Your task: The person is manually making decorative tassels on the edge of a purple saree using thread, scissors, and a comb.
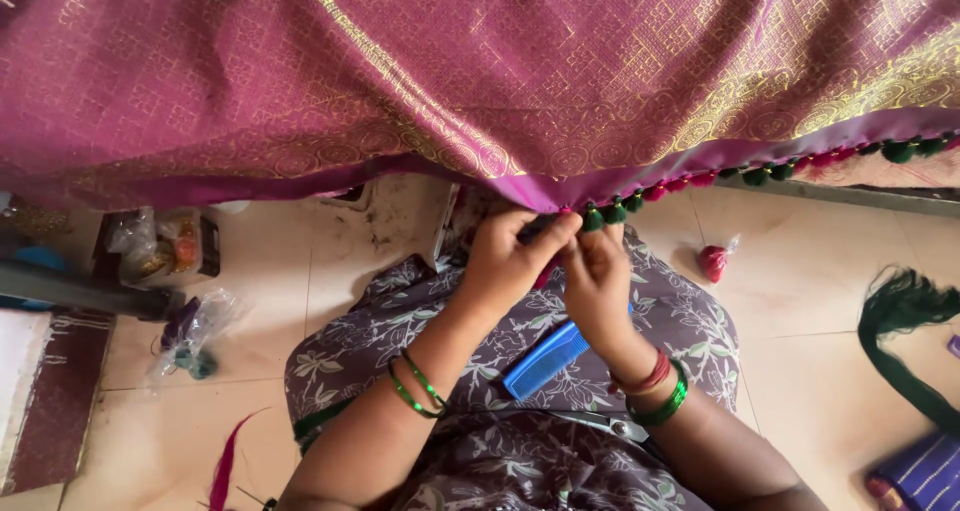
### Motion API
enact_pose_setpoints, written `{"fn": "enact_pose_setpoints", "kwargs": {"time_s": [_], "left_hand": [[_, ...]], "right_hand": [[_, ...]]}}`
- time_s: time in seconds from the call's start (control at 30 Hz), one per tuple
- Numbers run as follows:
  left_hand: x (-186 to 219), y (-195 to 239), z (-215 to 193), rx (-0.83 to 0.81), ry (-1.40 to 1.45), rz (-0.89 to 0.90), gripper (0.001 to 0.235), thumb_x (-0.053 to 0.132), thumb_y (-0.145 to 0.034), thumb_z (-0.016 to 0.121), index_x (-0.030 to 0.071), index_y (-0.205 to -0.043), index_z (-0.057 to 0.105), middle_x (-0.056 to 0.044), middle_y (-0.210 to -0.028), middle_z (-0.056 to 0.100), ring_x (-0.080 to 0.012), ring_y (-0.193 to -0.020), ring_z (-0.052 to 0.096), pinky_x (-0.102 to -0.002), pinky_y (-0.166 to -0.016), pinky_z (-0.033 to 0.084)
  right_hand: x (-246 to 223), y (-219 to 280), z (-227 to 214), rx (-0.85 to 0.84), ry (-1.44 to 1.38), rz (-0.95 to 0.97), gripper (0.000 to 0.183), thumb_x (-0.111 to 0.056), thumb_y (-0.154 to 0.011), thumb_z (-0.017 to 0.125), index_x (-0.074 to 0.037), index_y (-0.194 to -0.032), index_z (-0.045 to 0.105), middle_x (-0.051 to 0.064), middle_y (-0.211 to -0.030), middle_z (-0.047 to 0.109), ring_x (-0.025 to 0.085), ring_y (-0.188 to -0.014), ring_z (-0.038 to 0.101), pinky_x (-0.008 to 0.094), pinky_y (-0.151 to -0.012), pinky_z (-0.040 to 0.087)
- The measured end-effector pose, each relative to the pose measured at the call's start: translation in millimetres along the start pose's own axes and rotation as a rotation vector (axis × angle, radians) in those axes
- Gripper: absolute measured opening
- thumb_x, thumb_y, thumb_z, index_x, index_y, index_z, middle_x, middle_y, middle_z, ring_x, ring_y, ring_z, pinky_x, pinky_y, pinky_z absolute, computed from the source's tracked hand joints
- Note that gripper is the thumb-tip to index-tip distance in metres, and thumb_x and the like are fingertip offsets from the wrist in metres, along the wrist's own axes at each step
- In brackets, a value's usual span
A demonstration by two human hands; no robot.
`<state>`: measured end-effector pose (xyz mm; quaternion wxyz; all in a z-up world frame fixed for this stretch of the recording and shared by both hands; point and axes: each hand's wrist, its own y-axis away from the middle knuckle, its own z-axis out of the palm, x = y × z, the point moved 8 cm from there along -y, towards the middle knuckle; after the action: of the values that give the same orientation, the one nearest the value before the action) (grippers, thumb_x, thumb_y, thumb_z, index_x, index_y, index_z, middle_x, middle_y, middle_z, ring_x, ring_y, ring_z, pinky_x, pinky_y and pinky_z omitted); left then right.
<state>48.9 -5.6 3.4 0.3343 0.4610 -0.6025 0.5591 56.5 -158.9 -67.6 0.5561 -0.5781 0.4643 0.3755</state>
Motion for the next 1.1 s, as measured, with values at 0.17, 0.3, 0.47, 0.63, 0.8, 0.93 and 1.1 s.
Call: {"fn": "enact_pose_setpoints", "kwargs": {"time_s": [0.17, 0.3, 0.47, 0.63, 0.8, 0.93, 1.1], "left_hand": [[-39, 3, 27, -0.062, 0.305, -0.279, 0.029, 0.024, -0.099, 0.071, -0.004, -0.094, 0.077, -0.006, -0.083, 0.073, -0.0089, -0.074, 0.061, -0.028, -0.065, 0.049], [-41, 13, 21, 0.073, 0.215, -0.088, 0.019, 0.018, -0.098, 0.071, 0.001, -0.104, 0.076, -0.007, -0.097, 0.076, -0.01, -0.088, 0.07, -0.027, -0.079, 0.056], [-18, 24, 5, 0.137, -0.068, 0.123, 0.013, 0.013, -0.094, 0.076, 0.003, -0.102, 0.077, -0.01, -0.098, 0.075, -0.0199, -0.092, 0.071, -0.031, -0.084, 0.055], [8, 12, -13, 0.07, -0.007, 0.097, 0.026, 0.025, -0.092, 0.076, 0.002, -0.105, 0.072, -0.008, -0.099, 0.072, -0.022, -0.092, 0.07, -0.032, -0.085, 0.055], [-4, 1, -1, -0.004, 0.012, 0.007, 0.029, 0.029, -0.102, 0.07, 0.0, -0.102, 0.076, -0.012, -0.095, 0.073, -0.0169, -0.089, 0.066, -0.033, -0.082, 0.051], [-39, 4, 22, -0.031, 0.25, -0.218, 0.03, 0.026, -0.103, 0.069, -0.002, -0.101, 0.079, -0.012, -0.088, 0.073, -0.0117, -0.081, 0.06, -0.031, -0.072, 0.05], [-36, 19, 17, 0.123, 0.101, 0.015, 0.019, 0.018, -0.099, 0.07, 0.001, -0.104, 0.075, -0.009, -0.102, 0.075, -0.0162, -0.093, 0.071, -0.03, -0.084, 0.056]], "right_hand": [[-44, 5, -8, 0.046, 0.418, -0.349, 0.022, -0.015, -0.1, 0.071, 0.0, -0.091, 0.058, 0.008, -0.093, 0.048, 0.022, -0.096, 0.046, 0.035, -0.085, 0.041], [-1, -18, -4, -0.149, -0.126, 0.075, 0.032, -0.024, -0.093, 0.071, -0.001, -0.114, 0.063, 0.005, -0.106, 0.059, 0.017, -0.099, 0.056, 0.031, -0.087, 0.048], [-11, -28, 25, -0.226, -0.888, 0.432, 0.023, -0.022, -0.095, 0.069, -0.006, -0.11, 0.066, 0.005, -0.106, 0.068, 0.019, -0.1, 0.065, 0.037, -0.09, 0.053], [22, -23, 14, -0.123, -0.707, 0.205, 0.01, -0.008, -0.107, 0.067, 0.0, -0.101, 0.065, 0.006, -0.091, 0.065, 0.018, -0.082, 0.059, 0.034, -0.076, 0.047], [-21, -1, 0, 0.056, 0.182, -0.189, 0.017, -0.012, -0.109, 0.065, 0.002, -0.1, 0.064, 0.01, -0.104, 0.055, 0.02, -0.096, 0.051, 0.037, -0.083, 0.043], [-55, 8, -6, 0.084, 0.442, -0.522, 0.018, -0.013, -0.104, 0.067, 0.002, -0.114, 0.065, 0.009, -0.123, 0.057, 0.026, -0.117, 0.053, 0.039, -0.101, 0.046], [20, -23, 6, -0.202, -0.556, 0.217, 0.024, -0.019, -0.101, 0.07, -0.004, -0.116, 0.059, 0.005, -0.111, 0.062, 0.015, -0.101, 0.059, 0.031, -0.087, 0.049]]}}
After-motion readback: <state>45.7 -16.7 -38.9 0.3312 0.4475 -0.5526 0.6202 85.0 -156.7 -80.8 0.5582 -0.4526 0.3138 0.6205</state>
